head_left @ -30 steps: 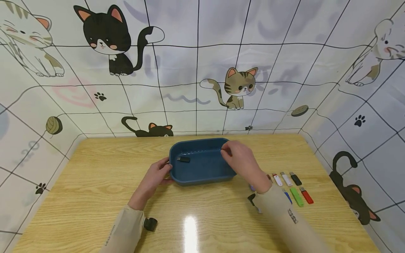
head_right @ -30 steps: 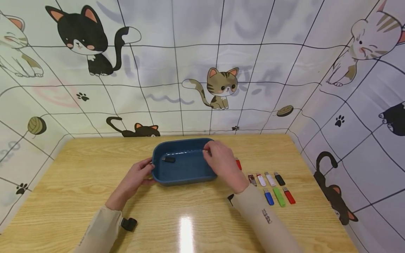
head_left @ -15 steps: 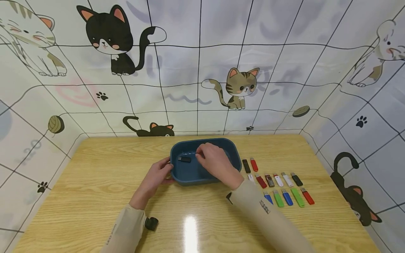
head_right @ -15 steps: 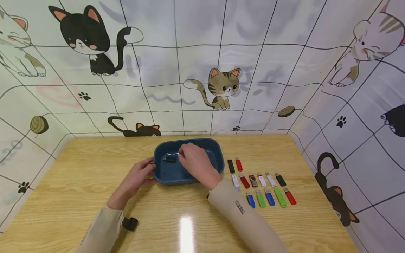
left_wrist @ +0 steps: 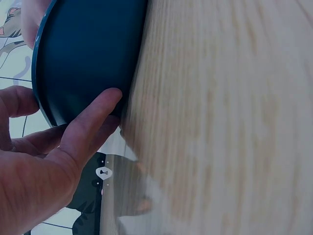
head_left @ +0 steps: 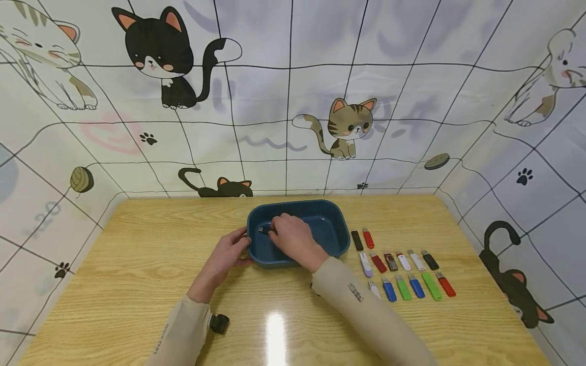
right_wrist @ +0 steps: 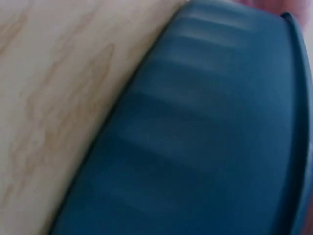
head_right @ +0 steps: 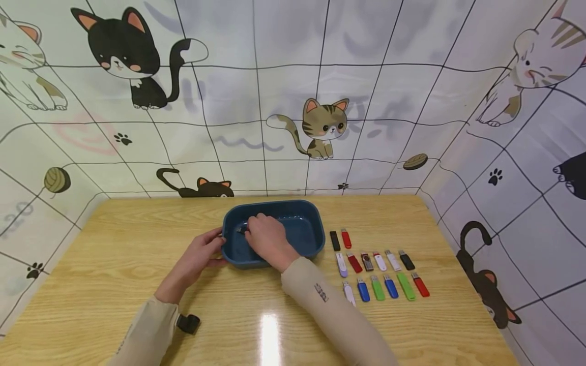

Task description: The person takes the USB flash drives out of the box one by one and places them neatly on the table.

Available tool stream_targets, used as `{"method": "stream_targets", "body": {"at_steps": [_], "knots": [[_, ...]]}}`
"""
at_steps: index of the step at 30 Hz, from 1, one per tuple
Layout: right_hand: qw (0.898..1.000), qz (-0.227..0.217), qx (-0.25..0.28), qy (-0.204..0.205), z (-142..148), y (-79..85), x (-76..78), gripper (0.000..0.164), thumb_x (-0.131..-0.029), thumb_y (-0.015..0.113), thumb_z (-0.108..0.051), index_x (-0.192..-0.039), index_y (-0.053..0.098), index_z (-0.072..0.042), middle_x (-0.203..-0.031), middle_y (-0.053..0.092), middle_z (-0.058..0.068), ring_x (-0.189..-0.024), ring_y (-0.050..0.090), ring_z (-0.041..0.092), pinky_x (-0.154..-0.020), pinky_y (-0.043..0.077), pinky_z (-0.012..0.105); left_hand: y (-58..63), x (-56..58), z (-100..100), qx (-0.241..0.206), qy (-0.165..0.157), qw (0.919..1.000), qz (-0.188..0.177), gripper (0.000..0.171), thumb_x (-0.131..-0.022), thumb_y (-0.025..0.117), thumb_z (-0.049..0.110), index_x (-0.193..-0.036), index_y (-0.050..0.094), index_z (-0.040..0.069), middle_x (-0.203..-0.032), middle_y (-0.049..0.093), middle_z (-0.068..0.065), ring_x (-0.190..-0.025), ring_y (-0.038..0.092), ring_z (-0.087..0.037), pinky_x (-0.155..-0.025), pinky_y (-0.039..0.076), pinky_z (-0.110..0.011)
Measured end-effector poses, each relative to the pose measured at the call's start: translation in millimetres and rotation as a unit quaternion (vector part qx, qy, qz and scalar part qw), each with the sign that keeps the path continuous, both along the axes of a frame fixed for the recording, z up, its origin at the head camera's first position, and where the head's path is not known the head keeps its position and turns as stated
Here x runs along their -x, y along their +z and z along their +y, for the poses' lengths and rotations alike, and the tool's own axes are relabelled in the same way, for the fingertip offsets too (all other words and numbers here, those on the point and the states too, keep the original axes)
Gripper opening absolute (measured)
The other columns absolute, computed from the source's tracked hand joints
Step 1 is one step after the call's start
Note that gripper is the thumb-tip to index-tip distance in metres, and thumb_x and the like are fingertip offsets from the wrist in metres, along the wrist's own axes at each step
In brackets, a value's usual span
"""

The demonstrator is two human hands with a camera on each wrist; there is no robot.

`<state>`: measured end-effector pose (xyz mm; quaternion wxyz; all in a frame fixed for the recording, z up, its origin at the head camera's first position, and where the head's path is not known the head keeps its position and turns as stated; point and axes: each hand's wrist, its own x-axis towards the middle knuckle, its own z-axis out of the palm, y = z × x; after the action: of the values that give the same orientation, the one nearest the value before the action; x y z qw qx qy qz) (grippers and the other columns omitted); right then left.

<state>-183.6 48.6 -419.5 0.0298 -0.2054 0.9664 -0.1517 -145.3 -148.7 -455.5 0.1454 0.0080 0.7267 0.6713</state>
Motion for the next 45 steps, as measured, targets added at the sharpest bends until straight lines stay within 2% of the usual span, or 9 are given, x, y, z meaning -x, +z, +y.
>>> {"method": "stream_targets", "body": {"at_steps": [4, 8, 12, 16, 23, 34, 45], "knots": [[0.999, 0.024, -0.030, 0.014, -3, -7.0, 0.5, 0.025, -0.102, 0.068, -0.027, -0.119, 0.073, -0.008, -0.109, 0.066, 0.010, -0.093, 0.064, 0.027, -0.075, 0.058, 0.040, -0.3, 0.3, 0, -0.002, 0.002, 1.0000, -0.004, 0.053, -0.108, 0.046, 0.015, -0.158, 0.039, -0.001, -0.150, 0.052, -0.024, -0.122, 0.064, -0.031, -0.088, 0.062, -0.044], [0.998, 0.040, -0.049, 0.019, -6, -10.6, 1.3, 0.035, -0.102, 0.067, -0.029, -0.129, 0.069, -0.006, -0.122, 0.065, 0.013, -0.103, 0.065, 0.030, -0.082, 0.060, 0.043, -0.2, 0.5, 1, -0.005, 0.000, 1.0000, -0.005, 0.052, -0.108, 0.046, 0.016, -0.158, 0.039, 0.001, -0.150, 0.051, -0.023, -0.123, 0.063, -0.031, -0.087, 0.062, -0.044], [0.998, 0.027, -0.062, 0.019, -9, -11.0, 3.1, 0.039, -0.102, 0.068, -0.029, -0.134, 0.067, -0.006, -0.132, 0.063, 0.012, -0.110, 0.064, 0.032, -0.087, 0.060, 0.044, 0.8, 0.0, 1, -0.002, 0.001, 1.0000, -0.003, 0.052, -0.109, 0.045, 0.016, -0.158, 0.038, 0.001, -0.150, 0.051, -0.024, -0.124, 0.063, -0.032, -0.087, 0.062, -0.044], [0.997, 0.011, -0.074, 0.018, -12, -11.8, 4.9, 0.038, -0.102, 0.067, -0.029, -0.134, 0.068, -0.008, -0.134, 0.063, 0.011, -0.111, 0.063, 0.031, -0.089, 0.059, 0.045, 1.3, -0.3, 1, 0.001, 0.002, 1.0000, -0.002, 0.053, -0.108, 0.045, 0.016, -0.158, 0.038, -0.001, -0.150, 0.051, -0.026, -0.122, 0.064, -0.031, -0.087, 0.062, -0.044], [0.997, 0.006, -0.076, 0.016, -16, -16.0, 6.7, 0.032, -0.101, 0.069, -0.027, -0.127, 0.072, -0.008, -0.125, 0.065, 0.010, -0.104, 0.064, 0.031, -0.084, 0.059, 0.044, 0.9, -0.5, 1, 0.002, 0.003, 1.0000, -0.004, 0.052, -0.109, 0.046, 0.016, -0.158, 0.039, 0.000, -0.148, 0.053, -0.025, -0.120, 0.065, -0.029, -0.086, 0.063, -0.044], [0.997, 0.037, -0.049, 0.040, -16, -21.4, 9.9, 0.011, -0.097, 0.073, -0.015, -0.102, 0.073, -0.006, -0.097, 0.066, 0.009, -0.091, 0.065, 0.026, -0.083, 0.057, 0.041, 0.5, 0.0, 1, -0.001, 0.002, 1.0000, -0.005, 0.052, -0.109, 0.045, 0.015, -0.158, 0.039, 0.001, -0.149, 0.052, -0.024, -0.123, 0.063, -0.031, -0.086, 0.063, -0.043], [0.999, 0.015, -0.010, 0.034, -10, -17.8, 6.3, 0.005, -0.097, 0.068, -0.005, -0.099, 0.072, -0.005, -0.092, 0.065, 0.010, -0.086, 0.063, 0.025, -0.076, 0.056, 0.040, 0.4, 0.1, 2, 0.001, 0.003, 1.0000, -0.006, 0.051, -0.109, 0.045, 0.014, -0.158, 0.039, 0.002, -0.148, 0.053, -0.024, -0.124, 0.062, -0.034, -0.087, 0.062, -0.045]]}}
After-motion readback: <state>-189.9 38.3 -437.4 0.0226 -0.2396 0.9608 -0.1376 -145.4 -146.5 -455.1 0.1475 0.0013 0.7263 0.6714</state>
